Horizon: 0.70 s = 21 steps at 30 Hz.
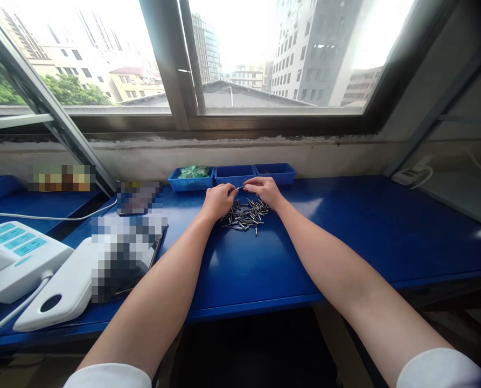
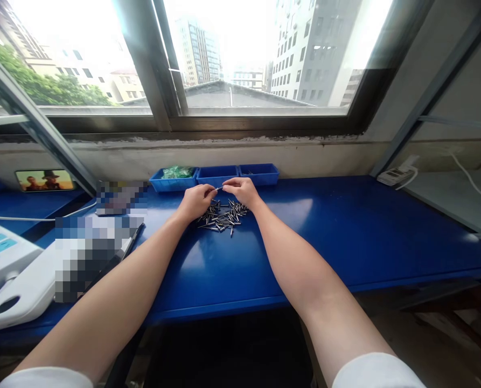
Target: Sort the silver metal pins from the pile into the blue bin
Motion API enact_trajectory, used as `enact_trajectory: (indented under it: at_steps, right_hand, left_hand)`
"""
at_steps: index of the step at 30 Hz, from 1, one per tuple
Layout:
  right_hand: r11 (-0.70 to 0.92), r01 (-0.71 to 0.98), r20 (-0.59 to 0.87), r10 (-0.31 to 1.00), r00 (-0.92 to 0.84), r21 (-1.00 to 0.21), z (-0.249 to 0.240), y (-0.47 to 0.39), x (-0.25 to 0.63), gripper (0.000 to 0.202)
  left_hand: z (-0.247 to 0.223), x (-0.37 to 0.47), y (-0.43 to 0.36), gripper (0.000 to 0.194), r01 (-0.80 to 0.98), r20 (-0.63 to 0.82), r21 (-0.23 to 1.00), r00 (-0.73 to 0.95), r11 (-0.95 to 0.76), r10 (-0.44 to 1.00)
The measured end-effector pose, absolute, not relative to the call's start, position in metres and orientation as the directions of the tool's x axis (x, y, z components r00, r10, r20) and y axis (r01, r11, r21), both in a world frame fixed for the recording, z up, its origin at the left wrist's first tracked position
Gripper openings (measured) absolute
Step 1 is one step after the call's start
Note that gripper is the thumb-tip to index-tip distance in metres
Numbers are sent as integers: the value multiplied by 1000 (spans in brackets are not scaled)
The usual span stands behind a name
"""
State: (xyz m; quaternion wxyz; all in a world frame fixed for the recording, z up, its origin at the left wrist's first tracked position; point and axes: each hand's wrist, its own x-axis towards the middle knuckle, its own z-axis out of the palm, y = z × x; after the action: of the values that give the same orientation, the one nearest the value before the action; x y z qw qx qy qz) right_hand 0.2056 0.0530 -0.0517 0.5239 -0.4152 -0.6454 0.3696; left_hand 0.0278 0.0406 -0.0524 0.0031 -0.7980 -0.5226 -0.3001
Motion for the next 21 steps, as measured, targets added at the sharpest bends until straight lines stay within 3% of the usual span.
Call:
enact_trajectory:
  at_steps: [3,5,8,10,21]
  right_hand:
    - [427,231,438,899,-2,-874,-53,57,210,27]
    - [444,403,518,850,91,-800,-55,60,215,31]
    - [363,685,603,785,139,-631,-57,62,222,39]
    - [287,786,607,783,138,-548,-58,62,226,42]
    - [27,910,433,885,171,-414,-64,65,233,61]
  left_hand:
    - [-53,28,41,30,868,467,306,221,-391,856]
    - [-53,27,42,30,889,446,296,194,-348,874]
    - [-52,25,43,28,909,414,279,177,-310,893]
    - [-52,24,43,27,914,397,274,177,-300,901]
    - [-56,21,47,25,906,338,279,219,-319,915]
